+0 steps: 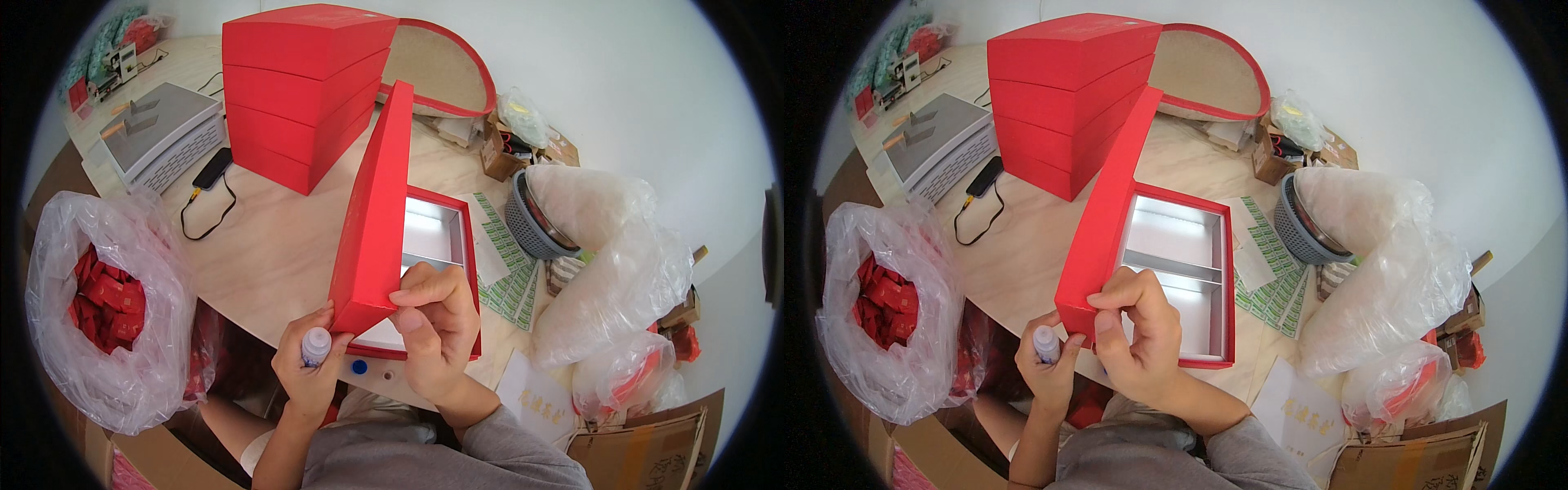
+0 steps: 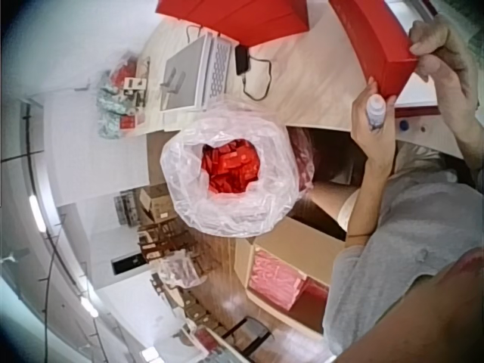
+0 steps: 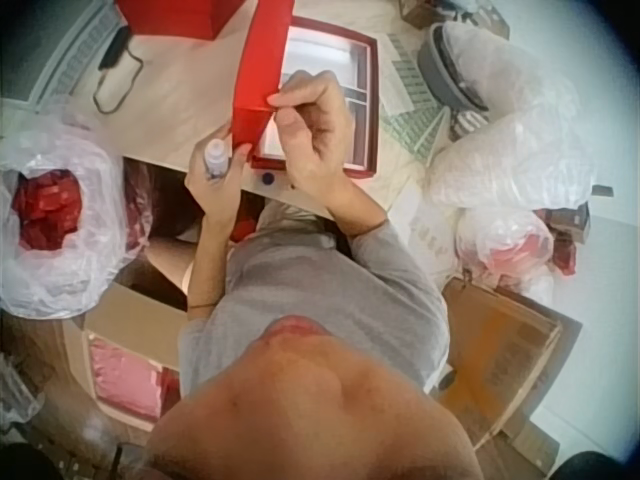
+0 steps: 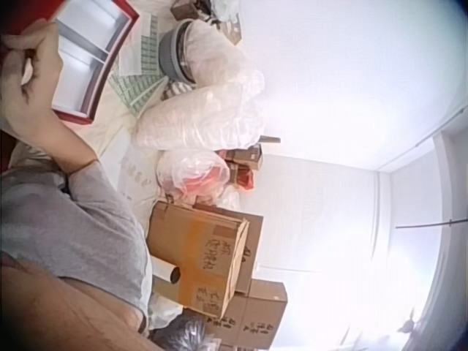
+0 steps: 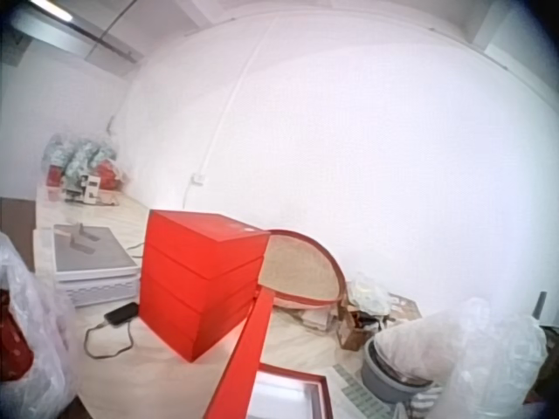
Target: The person applies glue to the side of a red cardboard box lid, presses the folded edge to secure it, and then closes the lid over a matching red base box.
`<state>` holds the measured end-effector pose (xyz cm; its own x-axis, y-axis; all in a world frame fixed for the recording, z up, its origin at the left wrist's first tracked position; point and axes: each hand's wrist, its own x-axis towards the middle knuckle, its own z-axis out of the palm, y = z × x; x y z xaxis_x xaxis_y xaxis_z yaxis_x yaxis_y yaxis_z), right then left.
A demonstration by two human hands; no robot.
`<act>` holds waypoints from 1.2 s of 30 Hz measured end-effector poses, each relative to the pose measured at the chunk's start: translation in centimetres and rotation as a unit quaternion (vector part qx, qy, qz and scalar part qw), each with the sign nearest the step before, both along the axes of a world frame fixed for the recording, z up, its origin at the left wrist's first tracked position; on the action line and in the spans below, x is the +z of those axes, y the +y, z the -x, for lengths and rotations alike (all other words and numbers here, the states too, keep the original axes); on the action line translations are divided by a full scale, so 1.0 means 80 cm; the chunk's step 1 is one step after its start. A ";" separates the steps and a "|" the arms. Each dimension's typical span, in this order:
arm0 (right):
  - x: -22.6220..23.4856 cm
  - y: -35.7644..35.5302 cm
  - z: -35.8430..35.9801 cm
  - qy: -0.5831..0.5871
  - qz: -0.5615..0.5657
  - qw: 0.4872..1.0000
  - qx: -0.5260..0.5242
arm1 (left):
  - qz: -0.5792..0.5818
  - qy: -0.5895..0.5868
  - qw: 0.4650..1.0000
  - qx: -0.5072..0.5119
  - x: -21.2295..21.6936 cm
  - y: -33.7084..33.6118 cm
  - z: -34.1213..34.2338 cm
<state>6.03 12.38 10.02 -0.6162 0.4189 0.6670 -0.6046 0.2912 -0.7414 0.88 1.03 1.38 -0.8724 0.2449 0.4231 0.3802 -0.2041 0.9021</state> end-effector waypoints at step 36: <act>0.005 -0.003 -0.005 -0.035 -0.051 0.996 -0.056 | 0.018 0.042 0.999 0.014 0.003 0.002 -0.001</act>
<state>6.40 12.11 10.41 -0.6155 0.4194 0.6673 -0.5121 0.4308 -0.7431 0.99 1.20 1.64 -0.8409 0.2368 0.4867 0.4600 -0.1611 0.8732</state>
